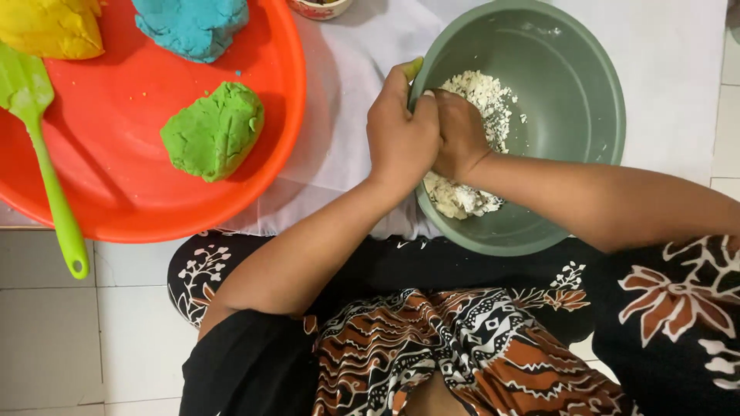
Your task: Kneading dough in a bowl and mixing in purple food coloring by hand.
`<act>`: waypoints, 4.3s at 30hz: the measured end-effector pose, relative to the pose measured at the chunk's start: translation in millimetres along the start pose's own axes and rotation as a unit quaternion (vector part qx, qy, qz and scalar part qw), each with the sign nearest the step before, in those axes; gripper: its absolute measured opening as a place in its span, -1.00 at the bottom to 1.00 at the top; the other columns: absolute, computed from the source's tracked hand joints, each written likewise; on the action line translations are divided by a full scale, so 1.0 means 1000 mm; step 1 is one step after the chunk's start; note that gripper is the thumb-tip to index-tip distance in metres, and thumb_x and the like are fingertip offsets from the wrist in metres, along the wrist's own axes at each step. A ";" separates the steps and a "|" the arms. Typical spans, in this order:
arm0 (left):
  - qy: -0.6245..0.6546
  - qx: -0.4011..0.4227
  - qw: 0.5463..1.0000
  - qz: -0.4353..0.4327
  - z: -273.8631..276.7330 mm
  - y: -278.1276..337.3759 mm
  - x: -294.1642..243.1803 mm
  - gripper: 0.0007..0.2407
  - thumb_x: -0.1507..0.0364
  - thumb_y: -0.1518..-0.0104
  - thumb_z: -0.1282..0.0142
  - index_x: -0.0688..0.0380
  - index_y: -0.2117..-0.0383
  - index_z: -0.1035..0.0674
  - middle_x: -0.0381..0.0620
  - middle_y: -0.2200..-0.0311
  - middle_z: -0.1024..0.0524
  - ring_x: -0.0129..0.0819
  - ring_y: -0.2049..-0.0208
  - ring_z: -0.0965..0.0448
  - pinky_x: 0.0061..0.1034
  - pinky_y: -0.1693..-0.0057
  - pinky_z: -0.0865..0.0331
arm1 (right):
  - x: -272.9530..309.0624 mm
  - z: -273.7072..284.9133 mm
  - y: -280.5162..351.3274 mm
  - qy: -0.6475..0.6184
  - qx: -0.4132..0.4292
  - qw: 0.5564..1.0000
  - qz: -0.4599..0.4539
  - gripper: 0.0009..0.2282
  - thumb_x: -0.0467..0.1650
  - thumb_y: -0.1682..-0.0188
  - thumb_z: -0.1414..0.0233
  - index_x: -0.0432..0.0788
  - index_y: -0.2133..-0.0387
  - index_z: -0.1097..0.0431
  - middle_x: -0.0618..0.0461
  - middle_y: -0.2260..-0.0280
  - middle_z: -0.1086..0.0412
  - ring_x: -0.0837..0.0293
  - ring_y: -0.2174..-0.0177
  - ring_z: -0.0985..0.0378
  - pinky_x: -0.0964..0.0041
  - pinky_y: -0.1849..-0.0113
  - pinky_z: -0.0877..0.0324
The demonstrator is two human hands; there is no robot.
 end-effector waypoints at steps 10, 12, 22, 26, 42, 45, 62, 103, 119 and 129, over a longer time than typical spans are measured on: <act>0.017 0.001 1.000 -0.007 0.006 -0.006 0.019 -0.64 0.56 -0.04 0.05 0.20 -0.02 -0.49 -0.03 0.30 -0.68 -0.45 0.52 -0.50 -0.61 0.29 -0.44 | -0.028 0.013 -0.010 -0.103 0.016 0.994 -0.012 -0.75 -0.46 -0.11 0.11 -0.42 0.16 -0.49 -0.23 0.29 -0.49 -0.05 0.31 -0.47 0.14 0.21 -0.35; 0.017 -0.013 1.000 -0.023 0.009 -0.007 0.021 -0.67 0.52 -0.05 -0.02 0.17 0.00 -0.51 -0.07 0.34 -0.69 -0.45 0.52 -0.50 -0.59 0.29 -0.42 | -0.046 0.025 -0.009 0.004 0.152 0.977 -0.147 -0.58 -0.25 -0.21 -0.04 -0.34 0.56 -0.38 -0.13 0.58 -0.38 -0.04 0.59 -0.34 0.05 0.42 -0.32; 0.077 -0.011 0.997 -0.001 0.001 -0.002 0.017 -0.64 0.55 -0.06 0.03 0.27 -0.04 -0.48 0.04 0.23 -0.69 -0.43 0.44 -0.59 -0.62 0.23 -0.46 | 0.011 0.001 0.068 0.080 0.339 0.935 0.057 -0.53 -0.18 -0.21 0.30 -0.32 0.36 -0.43 -0.20 0.25 -0.34 -0.11 0.20 -0.36 -0.08 0.02 -0.33; 0.047 -0.013 0.999 0.021 0.007 -0.003 0.010 -0.63 0.54 -0.06 0.04 0.24 -0.06 -0.49 0.02 0.17 -0.67 -0.43 0.51 -0.45 -0.59 0.27 -0.42 | 0.051 -0.004 0.038 0.145 0.205 0.947 0.200 -0.76 -0.37 0.06 -0.05 -0.39 0.32 -0.46 -0.30 0.28 -0.45 -0.23 0.26 -0.47 -0.03 0.09 -0.39; 0.020 -0.008 0.994 -0.104 0.010 0.016 0.013 -0.54 0.62 0.02 0.05 0.11 -0.11 -0.45 0.02 0.08 -0.63 -0.20 0.10 -0.66 -0.48 -0.07 -0.51 | -0.001 0.034 0.014 0.126 0.145 0.979 0.073 -0.74 -0.37 -0.08 0.08 -0.37 0.35 -0.47 -0.32 0.30 -0.52 -0.35 0.40 -0.47 -0.15 0.34 -0.35; 0.045 0.038 0.988 -0.142 0.007 -0.022 -0.002 -0.77 0.58 0.04 0.05 0.31 0.27 -0.59 -0.05 0.39 -0.68 -0.35 0.48 -0.54 -0.53 0.32 -0.46 | 0.000 0.049 0.031 0.153 0.210 0.963 0.069 -0.70 -0.31 -0.18 0.09 -0.28 0.40 -0.46 -0.24 0.36 -0.50 -0.26 0.40 -0.50 -0.13 0.31 -0.37; -0.034 0.022 0.999 0.003 0.008 -0.017 0.023 -0.69 0.48 0.00 -0.01 0.10 0.07 -0.51 -0.18 0.47 -0.54 -0.42 0.53 -0.45 -0.51 0.33 -0.39 | 0.044 0.005 0.038 0.167 0.124 0.954 0.218 -0.83 -0.32 0.12 -0.01 -0.17 0.52 -0.46 -0.04 0.43 -0.46 -0.06 0.36 -0.46 0.08 0.31 -0.40; -0.010 -0.012 0.999 -0.040 0.012 0.011 0.026 -0.76 0.52 -0.09 0.06 0.09 0.10 -0.46 -0.08 0.41 -0.62 -0.34 0.52 -0.50 -0.41 0.28 -0.44 | -0.005 0.051 -0.002 0.076 0.106 0.990 -0.045 -0.81 -0.41 0.11 -0.31 -0.26 0.50 -0.43 -0.13 0.44 -0.51 -0.05 0.53 -0.50 0.10 0.37 -0.43; 0.003 -0.006 0.997 0.081 0.009 0.016 0.019 -0.69 0.45 -0.09 0.04 -0.06 0.00 -0.47 -0.05 0.35 -0.58 -0.17 0.31 -0.51 -0.30 0.12 -0.41 | 0.011 -0.012 0.037 0.121 0.109 0.962 0.219 -0.78 -0.31 0.05 0.03 -0.16 0.60 -0.40 -0.08 0.52 -0.38 -0.09 0.48 -0.48 0.09 0.34 -0.37; -0.015 0.005 1.000 -0.027 0.004 0.021 0.028 -0.59 0.49 -0.11 0.02 0.20 -0.15 -0.42 0.10 -0.02 -0.55 -0.14 0.04 -0.59 -0.42 -0.07 -0.46 | -0.018 0.006 0.017 0.111 0.248 0.939 -0.212 -0.42 -0.14 -0.33 0.41 -0.22 0.58 -0.35 -0.12 0.50 -0.33 -0.08 0.46 -0.43 -0.08 0.21 -0.38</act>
Point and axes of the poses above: each hand's wrist, its own y-axis away from the middle knuckle, its own z-axis out of the back of the hand, x = y × z, the point moved 10 cm from there along -y, towards the middle knuckle
